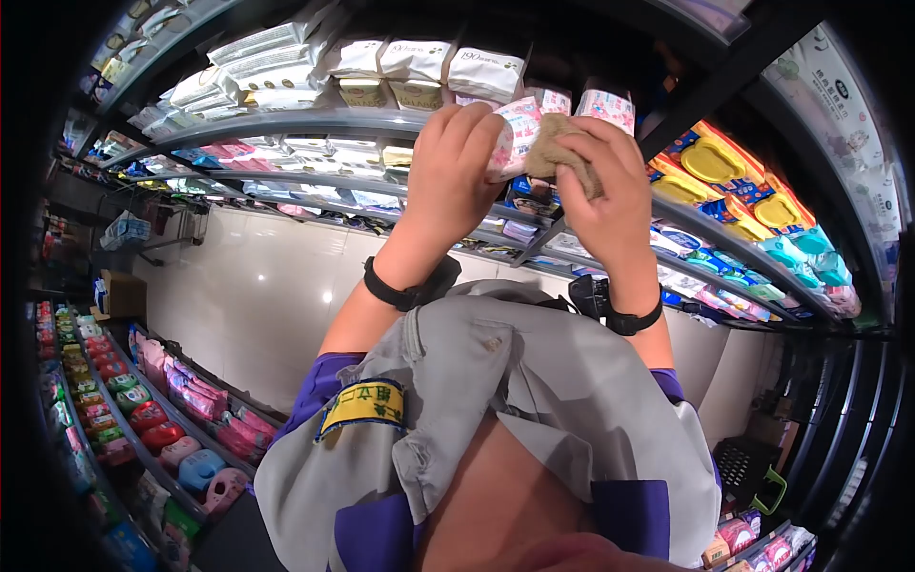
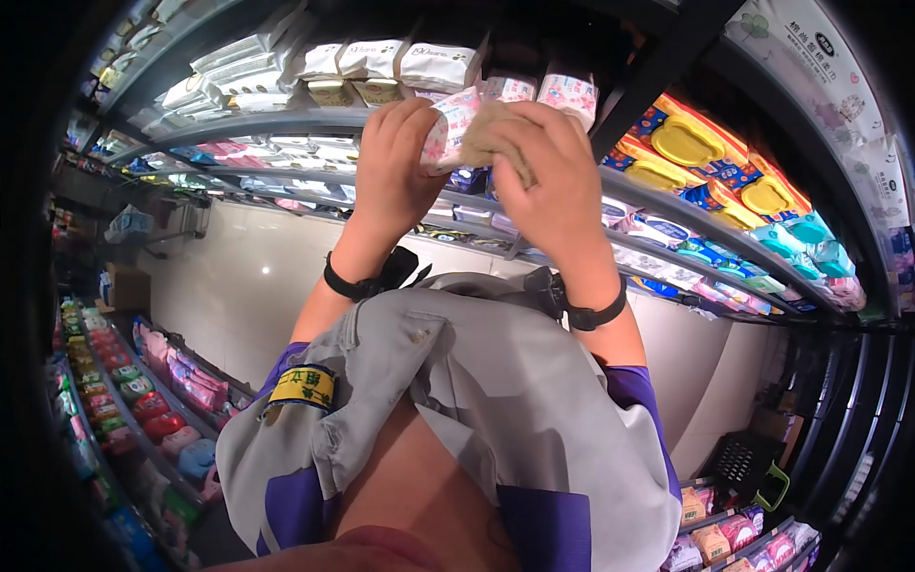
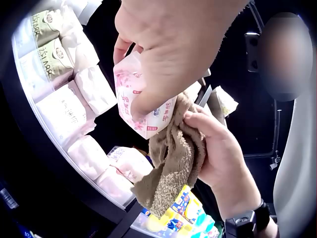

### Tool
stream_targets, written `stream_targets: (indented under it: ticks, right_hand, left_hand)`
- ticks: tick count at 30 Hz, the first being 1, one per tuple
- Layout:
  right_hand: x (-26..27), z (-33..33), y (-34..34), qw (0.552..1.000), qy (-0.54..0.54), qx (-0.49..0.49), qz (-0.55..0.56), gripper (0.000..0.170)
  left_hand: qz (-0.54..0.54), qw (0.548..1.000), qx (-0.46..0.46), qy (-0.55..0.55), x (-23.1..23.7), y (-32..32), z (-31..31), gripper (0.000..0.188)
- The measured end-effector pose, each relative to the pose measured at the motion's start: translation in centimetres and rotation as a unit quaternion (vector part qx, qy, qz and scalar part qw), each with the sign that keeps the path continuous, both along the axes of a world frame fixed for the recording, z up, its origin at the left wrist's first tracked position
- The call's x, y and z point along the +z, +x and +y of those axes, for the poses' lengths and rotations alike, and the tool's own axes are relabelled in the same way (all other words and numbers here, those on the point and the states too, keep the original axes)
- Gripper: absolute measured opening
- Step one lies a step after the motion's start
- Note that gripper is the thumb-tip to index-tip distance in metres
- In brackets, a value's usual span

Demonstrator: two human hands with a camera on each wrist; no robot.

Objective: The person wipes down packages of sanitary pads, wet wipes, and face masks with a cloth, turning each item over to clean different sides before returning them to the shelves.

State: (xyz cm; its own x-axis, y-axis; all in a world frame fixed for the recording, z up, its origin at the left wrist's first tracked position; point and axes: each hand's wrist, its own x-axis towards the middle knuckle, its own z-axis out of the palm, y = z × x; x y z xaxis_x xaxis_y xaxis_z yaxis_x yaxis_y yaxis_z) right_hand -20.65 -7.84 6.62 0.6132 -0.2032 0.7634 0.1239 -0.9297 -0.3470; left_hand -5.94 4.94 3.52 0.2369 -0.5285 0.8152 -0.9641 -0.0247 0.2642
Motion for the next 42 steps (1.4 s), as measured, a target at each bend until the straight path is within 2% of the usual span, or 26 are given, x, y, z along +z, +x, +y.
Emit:
stream_targets:
  ticks: [1,3,4,5,7,8,9,11,12,13,15,17,19,21,22,25,27,28,29,31,33,35,37,39,42]
  right_hand:
    - [-0.4,-0.7,-0.2,0.999,0.039,-0.025,-0.011,0.029]
    - [-0.9,-1.6,-0.8,0.993,0.098,-0.062,-0.027,0.027]
    - [-0.8,-1.5,-0.9,0.989,0.130,-0.057,-0.035,0.027]
    - [-0.6,-1.2,-1.0,0.985,0.161,-0.051,-0.044,0.027]
    - [-0.5,-0.7,-0.9,0.990,0.130,-0.026,-0.049,0.028]
    - [-0.5,-0.5,-0.8,0.994,0.099,0.001,-0.056,0.028]
    - [-0.6,-0.6,-0.8,0.993,0.100,0.001,-0.059,0.028]
    - [-0.9,-1.1,-0.8,0.996,0.075,-0.038,-0.036,0.029]
    - [-1.2,-1.6,-0.8,0.995,0.086,-0.042,-0.038,0.031]
    - [-1.3,-1.6,-1.2,0.995,0.084,-0.043,-0.041,0.031]
    - [-1.2,-1.1,-1.9,0.968,0.246,-0.041,0.017,0.034]
    - [-2.6,-1.6,-2.2,0.955,0.284,-0.005,0.085,0.042]
    - [-3.4,-1.0,-2.2,0.942,0.316,0.004,0.114,0.048]
    - [-3.9,-0.3,-1.5,0.942,0.319,0.038,0.093,0.054]
    - [-4.4,0.0,-1.1,0.925,0.368,0.068,0.061,0.057]
    - [-4.6,-0.3,-0.9,0.919,0.385,0.048,0.066,0.056]
    - [-4.5,-0.3,-1.1,0.921,0.383,0.046,0.061,0.054]
    - [-4.7,-0.4,-1.2,0.922,0.381,0.042,0.062,0.054]
    - [-4.9,-0.5,-1.3,0.923,0.378,0.039,0.062,0.053]
    - [-4.7,-0.5,-1.4,0.921,0.385,0.000,0.055,0.051]
    - [-4.6,-0.8,-1.1,0.916,0.398,0.004,0.042,0.052]
    - [-4.2,-1.1,-0.9,0.925,0.379,-0.005,0.038,0.053]
    - [-3.6,-1.5,-0.5,0.936,0.347,-0.039,0.038,0.055]
    - [-2.6,-2.0,0.1,0.946,0.317,-0.047,0.043,0.055]
    - [-1.7,-2.5,1.0,0.948,0.301,-0.078,0.071,0.055]
  left_hand:
    - [0.010,1.000,-0.005,-0.001,0.1,0.0,0.0,0.061]
    - [0.137,0.990,-0.020,-0.036,-0.5,-0.5,-0.5,0.060]
    - [0.186,0.982,-0.024,-0.019,-0.3,-0.7,-0.5,0.059]
    - [0.186,0.982,-0.027,-0.020,-0.3,-0.7,-0.8,0.059]
    - [0.334,0.937,-0.097,0.014,-0.4,-0.6,-1.1,0.056]
    - [0.333,0.938,-0.097,0.015,-0.6,-0.5,-1.3,0.056]
    - [0.430,0.889,-0.158,-0.005,-0.8,-0.3,-1.6,0.052]
    - [0.602,0.749,-0.272,-0.043,-1.0,0.0,-2.2,0.045]
    - [0.641,0.708,-0.292,-0.055,-0.3,-0.5,-2.1,0.042]
    - [0.638,0.709,-0.295,-0.054,0.0,-0.3,-2.1,0.042]
    - [0.681,0.650,-0.335,-0.046,0.4,0.0,-2.0,0.043]
    - [0.669,0.644,-0.365,-0.067,0.6,-0.5,-2.4,0.040]
    - [0.659,0.646,-0.376,-0.082,0.6,-0.9,-3.0,0.041]
    - [0.660,0.656,-0.361,-0.054,0.2,-1.4,-3.5,0.041]
    - [0.657,0.674,-0.337,-0.019,-0.2,-1.4,-3.5,0.041]
    - [0.489,0.828,-0.251,-0.111,-0.7,-2.8,-4.7,0.042]
    - [0.478,0.826,-0.265,-0.135,-0.7,-3.0,-4.6,0.045]
    - [0.353,0.912,-0.187,-0.095,-0.8,-2.8,-4.4,0.044]
    - [0.217,0.969,-0.103,-0.053,-0.8,-2.6,-4.2,0.043]
    - [0.235,0.963,-0.129,-0.016,-0.6,-2.8,-4.0,0.047]
    - [0.180,0.976,-0.122,-0.032,-0.1,-2.6,-4.0,0.050]
    - [0.194,0.968,-0.150,-0.060,-0.7,-2.6,-4.3,0.053]
    - [0.153,0.985,-0.084,-0.018,0.2,-2.6,-4.2,0.052]
    - [0.138,0.987,-0.066,-0.036,0.7,-2.6,-4.5,0.051]
    - [0.086,0.996,-0.020,-0.002,1.1,-1.5,-5.4,0.046]
